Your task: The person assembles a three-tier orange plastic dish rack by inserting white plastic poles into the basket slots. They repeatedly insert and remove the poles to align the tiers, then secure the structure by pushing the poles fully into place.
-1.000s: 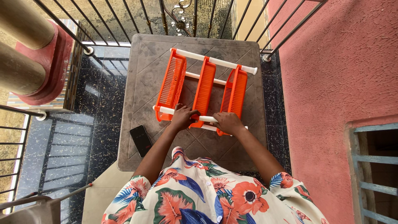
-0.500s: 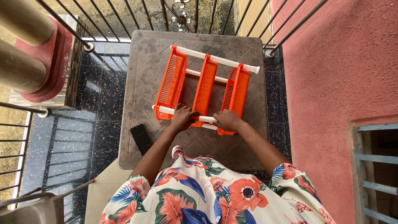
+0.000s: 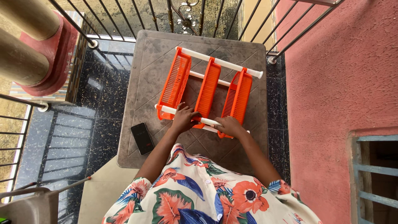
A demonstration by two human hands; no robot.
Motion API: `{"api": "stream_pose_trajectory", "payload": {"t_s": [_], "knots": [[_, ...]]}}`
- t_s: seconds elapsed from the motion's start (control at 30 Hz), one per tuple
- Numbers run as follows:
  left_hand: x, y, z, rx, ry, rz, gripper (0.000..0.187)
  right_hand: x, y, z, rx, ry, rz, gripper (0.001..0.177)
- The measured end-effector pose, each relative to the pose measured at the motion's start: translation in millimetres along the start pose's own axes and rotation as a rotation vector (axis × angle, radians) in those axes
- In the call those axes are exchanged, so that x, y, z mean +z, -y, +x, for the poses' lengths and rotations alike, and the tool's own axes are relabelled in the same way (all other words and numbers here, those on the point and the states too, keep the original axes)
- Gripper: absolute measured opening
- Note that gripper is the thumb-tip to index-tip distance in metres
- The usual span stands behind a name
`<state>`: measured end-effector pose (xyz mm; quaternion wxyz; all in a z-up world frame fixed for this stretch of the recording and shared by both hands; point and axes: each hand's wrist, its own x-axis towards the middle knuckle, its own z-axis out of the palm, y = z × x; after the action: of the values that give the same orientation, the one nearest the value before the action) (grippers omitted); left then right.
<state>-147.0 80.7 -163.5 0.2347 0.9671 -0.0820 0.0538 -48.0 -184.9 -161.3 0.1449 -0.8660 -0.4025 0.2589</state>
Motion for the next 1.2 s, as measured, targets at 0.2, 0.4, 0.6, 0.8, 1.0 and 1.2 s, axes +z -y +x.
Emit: {"api": "stream_pose_trajectory", "payload": {"t_s": [0.2,0.4,0.6,0.8,1.0,1.2], "knots": [[-5,-6,-5,-0.002,-0.062,-0.066,0.054,1,12,-22,0.161,-0.21,0.729,0.05],[-1,-12,-14,-0.128,-0.076,-0.086,0.086,-15,22,-31,-0.002,-0.62,1.267,0.042],[5,-2,-18,-0.12,-0.032,-0.148,0.081,-1,40,-20,0.064,-0.748,1.547,0.03],[13,9,-17,-0.051,-0.024,-0.122,0.054,-1,57,-17,0.121,-0.877,1.446,0.06],[13,13,-14,-0.04,-0.04,-0.148,0.047,15,42,-12,0.142,-0.873,1.333,0.046],[17,15,-13,-0.067,-0.002,-0.153,0.041,29,10,-14,0.106,-0.795,1.189,0.031]]}}
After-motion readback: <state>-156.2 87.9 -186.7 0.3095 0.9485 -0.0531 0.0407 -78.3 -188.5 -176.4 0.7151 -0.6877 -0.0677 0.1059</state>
